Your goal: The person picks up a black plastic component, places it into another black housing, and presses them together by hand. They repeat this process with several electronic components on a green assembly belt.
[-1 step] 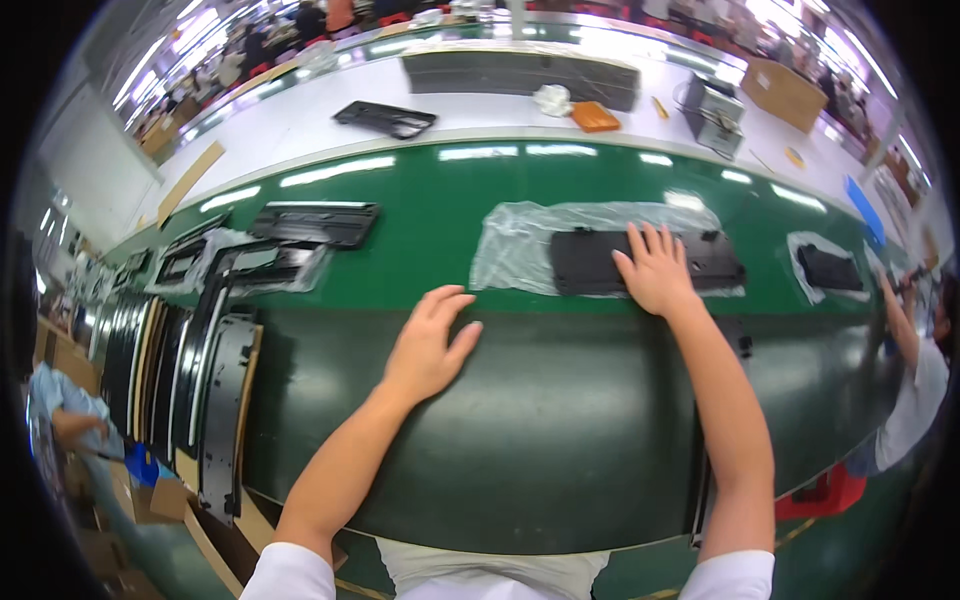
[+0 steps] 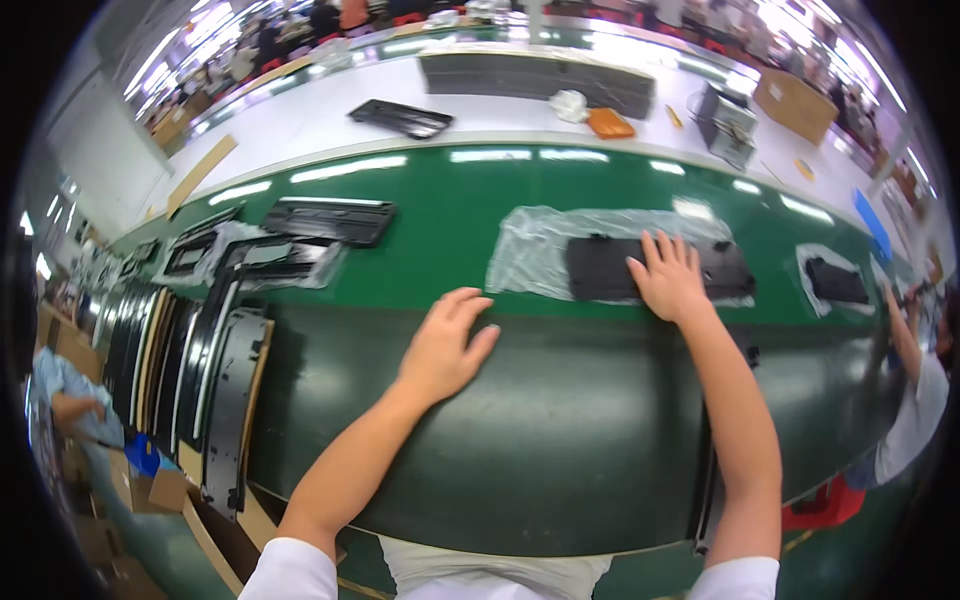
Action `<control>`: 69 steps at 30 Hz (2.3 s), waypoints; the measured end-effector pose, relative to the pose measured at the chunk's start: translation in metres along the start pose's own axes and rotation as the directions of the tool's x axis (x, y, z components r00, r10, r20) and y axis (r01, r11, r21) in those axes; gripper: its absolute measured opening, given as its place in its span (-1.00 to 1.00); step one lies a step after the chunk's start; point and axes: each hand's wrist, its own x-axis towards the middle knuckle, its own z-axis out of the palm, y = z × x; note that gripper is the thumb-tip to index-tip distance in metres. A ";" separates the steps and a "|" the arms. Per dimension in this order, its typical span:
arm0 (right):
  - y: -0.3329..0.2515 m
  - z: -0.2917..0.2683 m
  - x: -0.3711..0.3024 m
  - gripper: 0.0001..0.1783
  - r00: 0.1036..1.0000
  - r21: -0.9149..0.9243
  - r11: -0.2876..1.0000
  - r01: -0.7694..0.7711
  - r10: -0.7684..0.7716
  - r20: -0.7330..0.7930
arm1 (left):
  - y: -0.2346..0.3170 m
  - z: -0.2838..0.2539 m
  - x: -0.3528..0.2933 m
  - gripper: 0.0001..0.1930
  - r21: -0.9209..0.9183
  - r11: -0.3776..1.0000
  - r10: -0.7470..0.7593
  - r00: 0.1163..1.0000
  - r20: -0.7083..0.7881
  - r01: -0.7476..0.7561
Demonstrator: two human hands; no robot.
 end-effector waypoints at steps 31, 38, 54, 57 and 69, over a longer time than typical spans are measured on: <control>-0.284 -0.050 0.147 -0.74 0.991 0.979 -0.159 0.129 -0.009 -0.132 | -0.013 0.017 0.001 -0.68 -0.149 0.988 -0.027 1.000 0.004 0.028; -0.217 -0.095 0.044 -0.66 0.963 0.861 -0.467 0.203 0.253 -0.090 | -0.008 0.000 0.012 -0.69 -0.194 0.980 -0.005 0.970 -0.243 -0.043; -0.131 -0.150 -0.052 -0.58 0.868 0.828 -0.295 0.476 0.310 -0.389 | 0.000 -0.186 0.041 0.14 0.285 0.927 0.311 0.924 -0.223 -0.243; -0.146 -0.148 -0.050 -0.58 0.789 0.806 -0.150 0.573 0.369 -0.492 | 0.001 -0.194 0.035 0.15 0.253 0.934 0.323 0.902 -0.286 -0.254; -0.312 -0.065 0.041 -0.64 0.982 0.936 -0.351 0.036 -0.161 -0.098 | 0.011 -0.221 0.029 0.17 -0.006 0.955 0.235 0.771 -0.592 -0.296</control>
